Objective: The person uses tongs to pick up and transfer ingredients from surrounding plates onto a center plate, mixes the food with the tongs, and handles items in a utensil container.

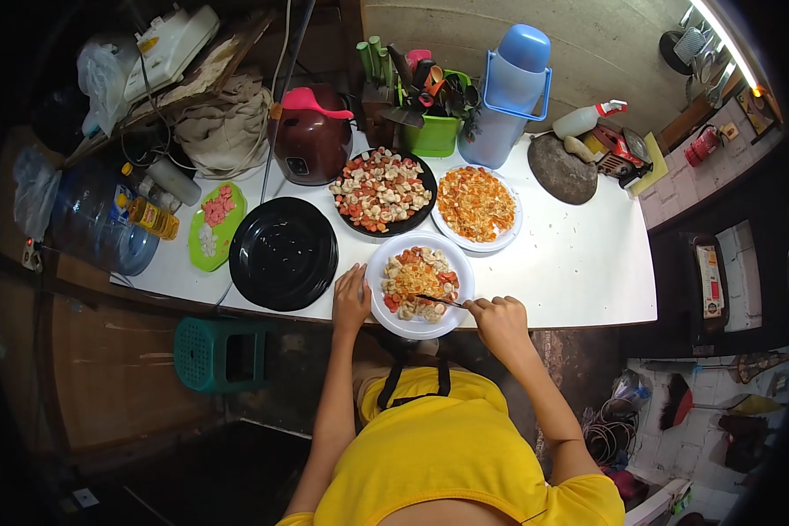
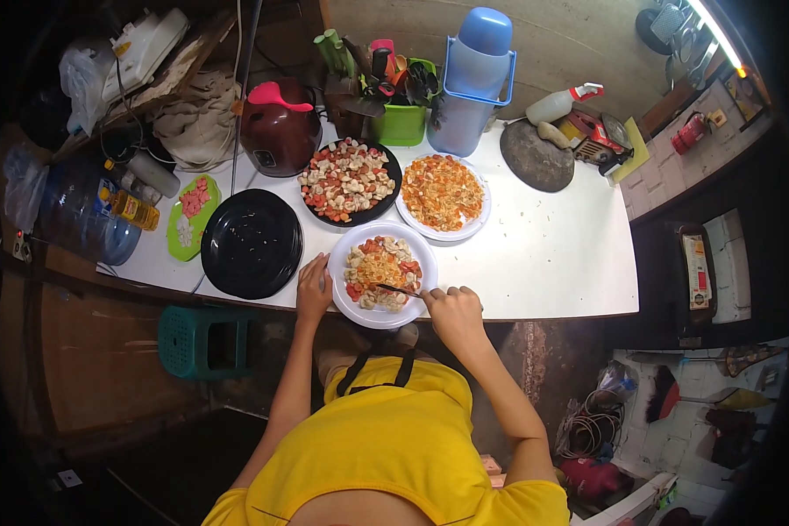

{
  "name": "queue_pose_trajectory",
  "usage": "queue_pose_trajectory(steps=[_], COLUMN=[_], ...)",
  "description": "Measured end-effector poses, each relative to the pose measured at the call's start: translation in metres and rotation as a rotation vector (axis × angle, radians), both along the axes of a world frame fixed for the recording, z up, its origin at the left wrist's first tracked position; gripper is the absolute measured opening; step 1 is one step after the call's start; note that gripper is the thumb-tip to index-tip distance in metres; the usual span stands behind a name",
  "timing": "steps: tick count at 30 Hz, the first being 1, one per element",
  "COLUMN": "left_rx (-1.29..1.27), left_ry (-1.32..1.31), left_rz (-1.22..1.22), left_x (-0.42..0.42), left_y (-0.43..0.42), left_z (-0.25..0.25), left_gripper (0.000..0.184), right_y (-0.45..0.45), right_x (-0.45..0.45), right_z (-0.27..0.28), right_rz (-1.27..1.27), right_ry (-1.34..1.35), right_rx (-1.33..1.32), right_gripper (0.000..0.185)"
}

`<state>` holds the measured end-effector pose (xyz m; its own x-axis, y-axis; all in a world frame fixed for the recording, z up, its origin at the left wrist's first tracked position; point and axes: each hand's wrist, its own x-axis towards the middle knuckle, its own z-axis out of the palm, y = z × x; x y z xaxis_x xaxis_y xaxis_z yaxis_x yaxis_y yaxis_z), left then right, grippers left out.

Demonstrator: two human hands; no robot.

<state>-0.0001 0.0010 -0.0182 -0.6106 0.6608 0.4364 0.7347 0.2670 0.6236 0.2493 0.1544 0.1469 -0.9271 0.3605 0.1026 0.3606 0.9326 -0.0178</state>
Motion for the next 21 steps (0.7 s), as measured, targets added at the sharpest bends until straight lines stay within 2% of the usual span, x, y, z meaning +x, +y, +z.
queue_pose_trajectory(steps=[6, 12, 21], left_rx=[-0.009, -0.004, 0.007], left_ry=[0.001, -0.007, 0.007], left_rz=[0.002, -0.002, -0.006], left_x=[0.000, 0.000, 0.000], left_y=[-0.001, 0.000, 0.000], left_z=[0.005, 0.004, 0.001], left_gripper=[0.029, 0.029, 0.029], right_y=[0.004, 0.014, 0.018], right_x=[0.002, 0.019, 0.025], right_z=[-0.002, 0.027, 0.019], right_rz=[0.021, -0.019, 0.071], right_ry=[-0.021, -0.047, -0.152], right_rx=[-0.009, 0.047, 0.156], right_gripper=[0.025, 0.024, 0.011])
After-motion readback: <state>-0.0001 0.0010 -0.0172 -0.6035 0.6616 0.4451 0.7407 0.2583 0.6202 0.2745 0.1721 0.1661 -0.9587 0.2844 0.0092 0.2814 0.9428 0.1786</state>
